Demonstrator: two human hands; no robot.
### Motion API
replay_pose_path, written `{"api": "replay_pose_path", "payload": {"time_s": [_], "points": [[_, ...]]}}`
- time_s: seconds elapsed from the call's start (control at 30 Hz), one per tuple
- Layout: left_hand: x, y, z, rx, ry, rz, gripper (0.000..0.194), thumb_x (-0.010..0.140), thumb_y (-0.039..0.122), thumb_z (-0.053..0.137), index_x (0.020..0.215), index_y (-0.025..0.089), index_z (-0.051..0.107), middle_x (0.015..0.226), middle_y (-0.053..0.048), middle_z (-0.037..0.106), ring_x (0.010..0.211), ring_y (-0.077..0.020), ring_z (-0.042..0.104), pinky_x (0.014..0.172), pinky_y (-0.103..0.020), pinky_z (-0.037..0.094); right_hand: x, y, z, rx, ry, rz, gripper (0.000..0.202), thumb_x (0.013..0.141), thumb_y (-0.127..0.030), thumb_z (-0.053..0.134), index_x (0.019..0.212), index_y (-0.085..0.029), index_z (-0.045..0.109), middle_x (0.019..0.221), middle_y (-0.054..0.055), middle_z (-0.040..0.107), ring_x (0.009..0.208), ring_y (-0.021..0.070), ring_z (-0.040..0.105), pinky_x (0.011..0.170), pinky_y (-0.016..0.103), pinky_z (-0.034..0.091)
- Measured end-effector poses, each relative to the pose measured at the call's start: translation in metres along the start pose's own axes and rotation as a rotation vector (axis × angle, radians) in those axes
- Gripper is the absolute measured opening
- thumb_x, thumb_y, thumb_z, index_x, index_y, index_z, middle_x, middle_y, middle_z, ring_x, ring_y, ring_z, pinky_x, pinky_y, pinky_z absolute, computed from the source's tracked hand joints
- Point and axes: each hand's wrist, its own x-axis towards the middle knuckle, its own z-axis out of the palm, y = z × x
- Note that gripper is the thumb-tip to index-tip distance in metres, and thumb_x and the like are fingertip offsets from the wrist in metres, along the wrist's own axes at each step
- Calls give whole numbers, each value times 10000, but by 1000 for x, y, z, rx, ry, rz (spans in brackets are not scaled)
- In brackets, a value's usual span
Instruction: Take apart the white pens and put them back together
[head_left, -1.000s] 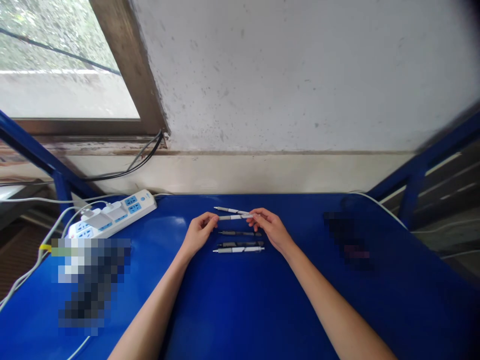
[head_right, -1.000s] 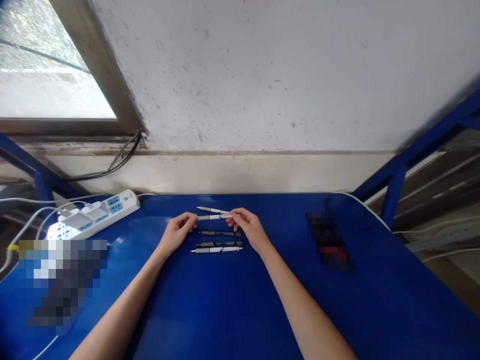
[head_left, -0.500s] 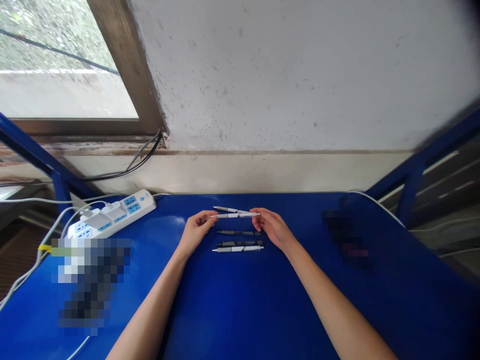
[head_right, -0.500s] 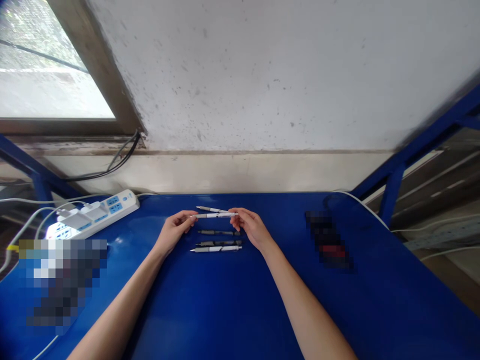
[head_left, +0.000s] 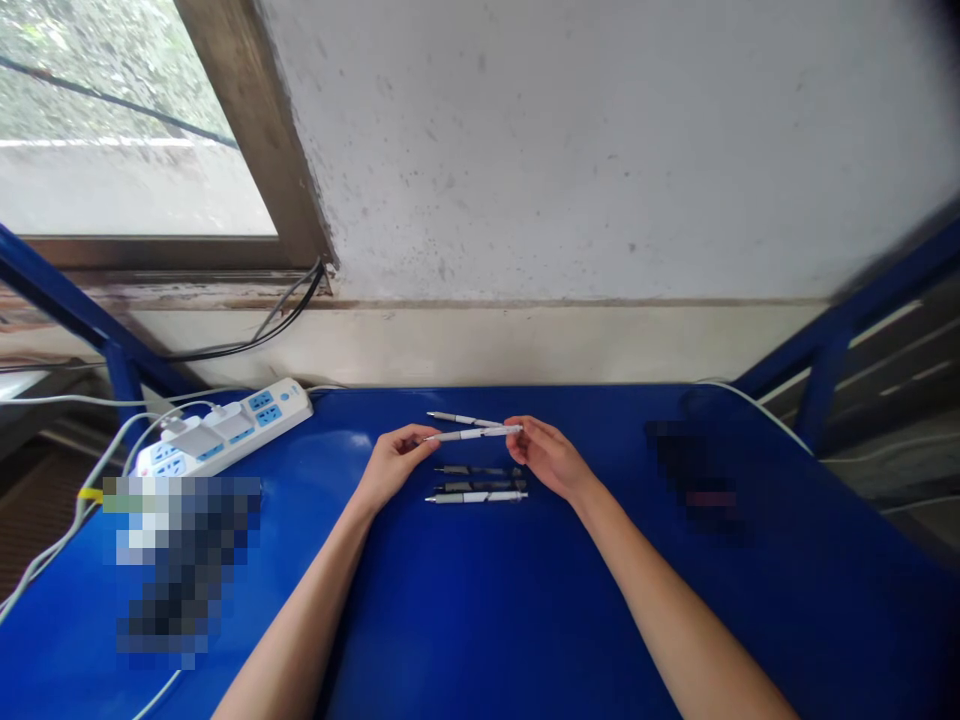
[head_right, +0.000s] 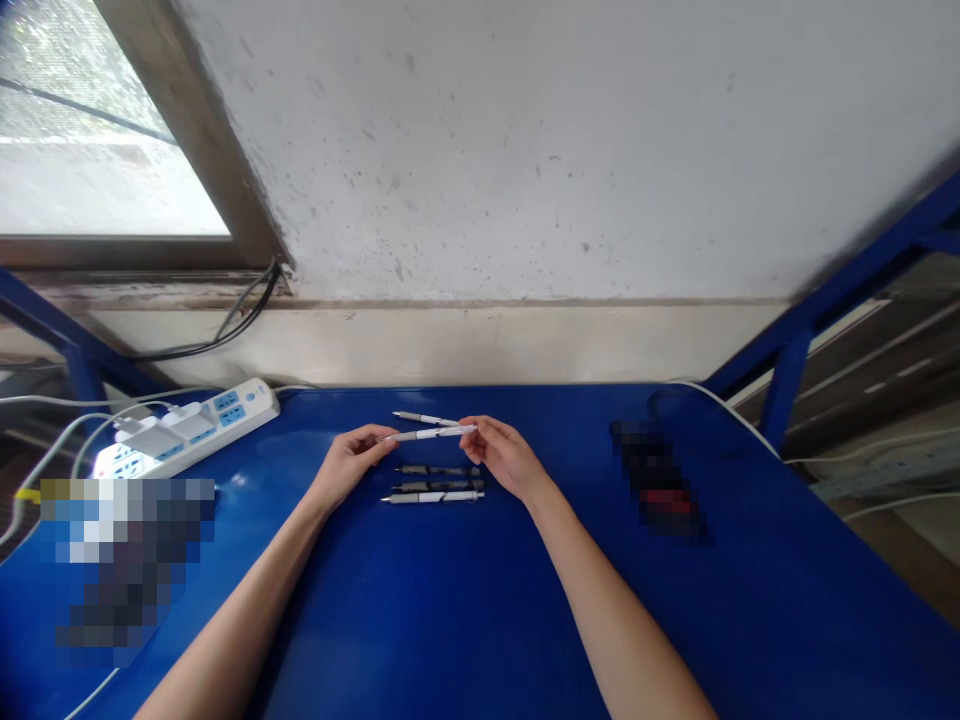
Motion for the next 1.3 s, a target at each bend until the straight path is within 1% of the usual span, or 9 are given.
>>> {"api": "replay_pose_path", "payload": {"time_s": [0.2,0.33,0.43,0.67,0.77,0.93,1.07,1.13,1.3], "points": [[0,2,1,17,-17,4,356,775,468,686,950,158,711,662,10,618,588,-105,486,556,-212,343,1,2,3,2,49,-23,238,770,-418,722,892,-217,758,701,37,653,618,152,553,556,294,416],[0,3,3,32,11,27,355,783,474,673,942,158,708,609,26,570,553,-100,451,531,-212,323,1,3,6,-2,43,-22,263,781,-440,697,918,-221,751,726,46,666,627,164,561,551,303,421],[0,3,3,33,2,29,348,791,469,665,945,160,709,595,30,552,544,-97,435,522,-211,313,1,3,5,-12,60,-33,256,773,-434,714,903,-217,751,724,46,667,642,163,566,565,301,427],[0,0,1,61,10,38,324,810,453,645,956,169,701,640,20,581,563,-101,461,534,-210,332,1,4,-1,-136,51,-51,263,813,-426,675,937,-204,742,755,63,693,620,157,562,533,288,386],[1,-1,2,75,27,64,304,801,436,650,944,171,692,668,13,590,563,-108,478,530,-217,343,2,4,-1,-285,89,-118,286,860,-439,601,929,-199,740,734,55,688,626,156,561,536,278,381],[2,-8,5,175,37,128,232,820,364,626,956,183,676,639,34,515,536,-99,431,516,-222,327,2,11,1,-714,152,-181,256,873,-405,574,890,-201,728,752,41,693,665,173,599,624,290,444],[3,-13,7,351,44,271,167,830,262,596,960,195,677,742,9,556,682,-127,509,638,-243,398,1,15,8,-1031,104,-283,174,857,-320,590,839,-221,732,780,43,706,692,186,597,672,309,452],[2,-11,8,424,29,313,160,832,232,583,957,200,678,790,-6,591,740,-142,529,692,-261,412,0,15,11,-1111,91,-327,172,866,-279,574,819,-232,732,763,39,703,707,189,581,682,314,444],[0,-5,9,506,-40,347,141,845,223,566,920,208,684,826,-28,653,778,-172,540,729,-293,416,1,13,12,-1162,59,-386,182,867,-255,581,739,-251,710,736,35,692,736,211,552,695,343,437]]}}
